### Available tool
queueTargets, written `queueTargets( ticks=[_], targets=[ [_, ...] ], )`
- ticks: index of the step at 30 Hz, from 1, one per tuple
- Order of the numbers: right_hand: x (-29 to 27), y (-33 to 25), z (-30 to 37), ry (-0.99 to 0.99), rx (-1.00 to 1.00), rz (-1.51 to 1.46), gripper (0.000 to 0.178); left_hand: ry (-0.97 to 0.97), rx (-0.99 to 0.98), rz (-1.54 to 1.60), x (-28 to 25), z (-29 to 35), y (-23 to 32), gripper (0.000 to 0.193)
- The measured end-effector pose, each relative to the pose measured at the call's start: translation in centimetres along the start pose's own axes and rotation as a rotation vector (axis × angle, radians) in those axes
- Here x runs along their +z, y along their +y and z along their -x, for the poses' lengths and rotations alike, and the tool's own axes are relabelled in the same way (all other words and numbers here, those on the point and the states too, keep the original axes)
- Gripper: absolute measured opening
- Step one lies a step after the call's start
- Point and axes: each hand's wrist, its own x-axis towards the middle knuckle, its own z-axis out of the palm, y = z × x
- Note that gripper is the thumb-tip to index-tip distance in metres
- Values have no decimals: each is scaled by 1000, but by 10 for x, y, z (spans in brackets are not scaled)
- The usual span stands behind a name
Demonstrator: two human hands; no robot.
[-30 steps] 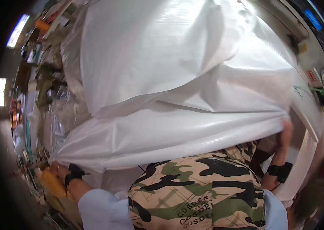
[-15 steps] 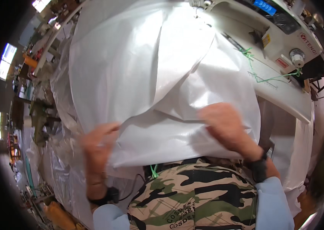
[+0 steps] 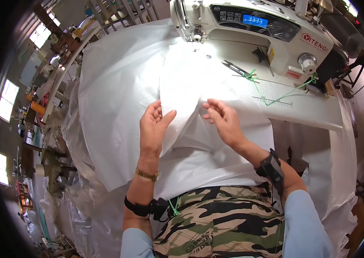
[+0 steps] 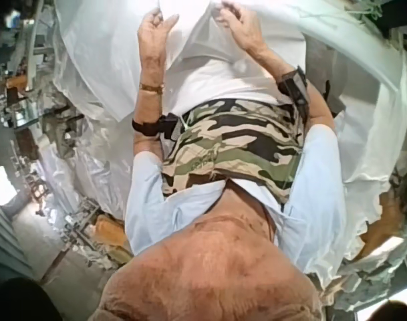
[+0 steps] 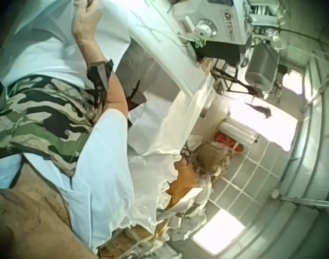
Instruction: Sewing large white plastic sheets using an industrial sewing machine.
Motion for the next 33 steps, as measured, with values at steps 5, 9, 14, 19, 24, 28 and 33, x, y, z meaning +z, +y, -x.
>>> queueTargets(
  ticks=[5, 9, 14, 19, 24, 28, 33],
  targets=[
    [24, -12, -18, 181, 76, -385, 53, -45, 51, -135, 2, -29, 25, 18],
    [24, -21, -41, 331, 62, -454, 67, -42, 430, -437, 0, -44, 77, 2],
    [24, -18, -50, -66, 405, -526, 49, -274, 871, -819, 13, -39, 124, 9],
    [37, 6, 17, -575, 338, -612, 27, -367, 738, -906, -20, -22, 96, 9],
    [-5, -30, 78, -1088, 215, -232, 35, -390, 646, -991, -47, 2, -4, 11],
    [-23, -1, 78, -740, 322, -130, 44, -326, 645, -1180, -49, 6, -37, 10],
    [-29, -10, 74, -549, 288, -186, 61, -313, 329, -1026, -23, 14, 11, 28]
  ],
)
